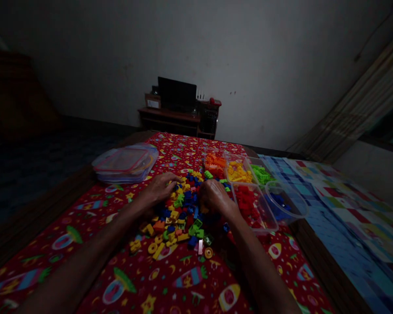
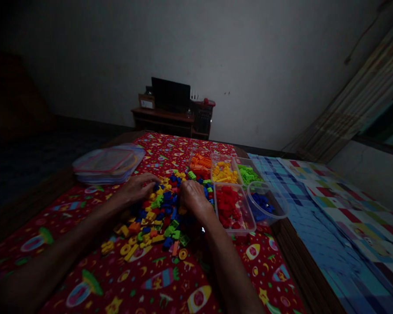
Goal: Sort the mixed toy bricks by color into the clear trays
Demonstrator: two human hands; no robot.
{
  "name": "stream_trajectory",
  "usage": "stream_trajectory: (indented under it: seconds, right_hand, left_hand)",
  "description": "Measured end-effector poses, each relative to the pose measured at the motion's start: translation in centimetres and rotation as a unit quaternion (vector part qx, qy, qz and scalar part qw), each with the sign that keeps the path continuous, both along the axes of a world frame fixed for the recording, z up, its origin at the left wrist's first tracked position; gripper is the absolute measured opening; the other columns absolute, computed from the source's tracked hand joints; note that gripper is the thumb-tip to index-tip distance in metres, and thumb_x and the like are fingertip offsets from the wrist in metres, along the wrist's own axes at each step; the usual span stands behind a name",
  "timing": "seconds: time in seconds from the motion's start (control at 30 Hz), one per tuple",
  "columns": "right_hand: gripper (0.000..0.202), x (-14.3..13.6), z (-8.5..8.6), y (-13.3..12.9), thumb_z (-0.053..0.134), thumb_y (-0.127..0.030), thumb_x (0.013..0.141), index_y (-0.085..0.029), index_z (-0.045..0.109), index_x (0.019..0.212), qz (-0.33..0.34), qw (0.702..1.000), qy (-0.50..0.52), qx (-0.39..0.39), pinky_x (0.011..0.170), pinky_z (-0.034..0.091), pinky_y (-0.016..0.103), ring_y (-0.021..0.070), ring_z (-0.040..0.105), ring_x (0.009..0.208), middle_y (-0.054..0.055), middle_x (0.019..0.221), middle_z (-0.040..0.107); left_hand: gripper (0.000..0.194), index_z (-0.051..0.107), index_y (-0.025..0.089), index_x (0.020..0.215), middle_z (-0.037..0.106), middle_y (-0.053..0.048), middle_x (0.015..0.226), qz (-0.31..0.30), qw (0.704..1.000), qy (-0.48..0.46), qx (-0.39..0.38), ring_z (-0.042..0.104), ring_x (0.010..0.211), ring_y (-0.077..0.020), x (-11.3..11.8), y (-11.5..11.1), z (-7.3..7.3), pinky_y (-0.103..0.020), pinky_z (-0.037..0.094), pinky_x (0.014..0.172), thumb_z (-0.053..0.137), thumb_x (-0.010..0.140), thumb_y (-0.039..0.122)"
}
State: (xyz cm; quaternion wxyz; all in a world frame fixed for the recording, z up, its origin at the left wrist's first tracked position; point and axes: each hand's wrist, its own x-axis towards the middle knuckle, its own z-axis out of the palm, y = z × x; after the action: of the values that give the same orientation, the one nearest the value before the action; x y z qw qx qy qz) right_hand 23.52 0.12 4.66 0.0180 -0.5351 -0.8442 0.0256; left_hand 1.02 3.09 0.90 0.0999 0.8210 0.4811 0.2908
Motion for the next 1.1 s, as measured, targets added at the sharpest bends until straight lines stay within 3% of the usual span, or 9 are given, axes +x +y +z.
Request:
stream_trajectory:
  seconds: [0.1,0.23,0.4,0.53,0.67,0.83,0.97,1.1]
  right_hand:
    - [0.025,0.3,0.2,0.0,0.044,-0.012,0.086,-0.013,0.068,0.092,-0.014,1.0,-0.012,0.006,0.059,0.03,0.026,0.0157,0.059,0.073,0.011,0.088,0.069]
    - [0.023,0.8,-0.5,0.2,0.048,-0.014,0.085,-0.012,0.066,0.1,-0.014,1.0,-0.015,0.023,0.062,0.032,0.025,0.0173,0.06,0.081,0.012,0.092,0.068]
    - [0.023,1.4,-0.6,0.4,0.048,-0.017,0.087,-0.014,0.066,0.101,-0.006,1.0,0.004,0.022,0.066,0.034,0.025,0.019,0.061,0.088,0.012,0.096,0.068]
    - [0.025,2.2,0.1,0.3,0.045,-0.018,0.088,-0.015,0.068,0.097,-0.041,0.998,0.012,0.036,0.065,0.035,0.026,0.0197,0.062,0.085,0.013,0.093,0.068]
    - [0.025,2.8,0.7,0.0,0.044,-0.015,0.086,-0.014,0.07,0.088,-0.101,0.994,0.008,0.051,0.063,0.036,0.027,0.0208,0.062,0.076,0.014,0.084,0.068]
    - [0.025,3.8,1.0,-0.9,0.048,-0.006,0.077,-0.014,0.07,0.086,-0.072,0.996,0.041,0.033,0.062,0.036,0.025,0.018,0.06,0.071,0.009,0.079,0.068]
    - [0.033,6.6,1.1,-1.5,0.05,-0.007,0.076,-0.016,0.068,0.102,-0.099,0.987,0.092,0.087,0.07,0.039,0.024,0.0181,0.06,0.083,0.009,0.094,0.069]
    - [0.026,9.8,1.2,-1.9,0.047,-0.017,0.084,-0.017,0.07,0.097,-0.184,0.975,0.059,0.11,0.067,0.037,0.026,0.0199,0.06,0.081,0.01,0.091,0.069]
  left_hand:
    - [0.038,0.069,0.017,0.098,0.07,-0.009,0.104,-0.001,0.999,0.018,-0.041,0.065,0.096,-0.0234,-1.3,0.3,0.7,-0.035,0.049,0.09,0.039,0.082,0.036]
    - [0.044,0.066,0.018,0.112,0.069,-0.008,0.114,-0.058,0.986,0.078,-0.133,0.063,0.104,-0.0242,-2.4,0.0,1.2,-0.034,0.047,0.094,0.043,0.083,0.042]
    - [0.045,0.062,0.021,0.119,0.067,-0.007,0.121,-0.098,0.969,0.117,-0.197,0.062,0.107,-0.0233,-3.1,-0.5,1.5,-0.032,0.048,0.093,0.052,0.078,0.035]
    - [0.037,0.067,0.021,0.107,0.071,-0.005,0.111,-0.093,0.969,0.107,-0.204,0.065,0.1,-0.0225,-3.4,-0.7,1.9,-0.03,0.05,0.086,0.054,0.073,0.027]
    - [0.031,0.069,0.023,0.098,0.073,-0.002,0.101,-0.073,0.973,0.126,-0.179,0.066,0.091,-0.0213,-2.7,-1.2,2.2,-0.027,0.051,0.078,0.059,0.07,0.029]
    - [0.026,0.07,0.026,0.092,0.072,0.0,0.091,-0.079,0.972,0.177,-0.131,0.065,0.083,-0.0193,-1.2,-1.9,1.8,-0.022,0.049,0.068,0.064,0.067,0.03]
    - [0.027,0.069,0.025,0.095,0.072,0.001,0.091,-0.093,0.976,0.147,-0.132,0.065,0.081,-0.0176,-0.7,-2.1,2.0,-0.021,0.048,0.067,0.059,0.07,0.027]
    - [0.029,0.068,0.021,0.095,0.072,-0.002,0.092,-0.098,0.978,0.11,-0.147,0.066,0.082,-0.0182,-0.3,-2.3,2.7,-0.023,0.049,0.07,0.053,0.071,0.021]
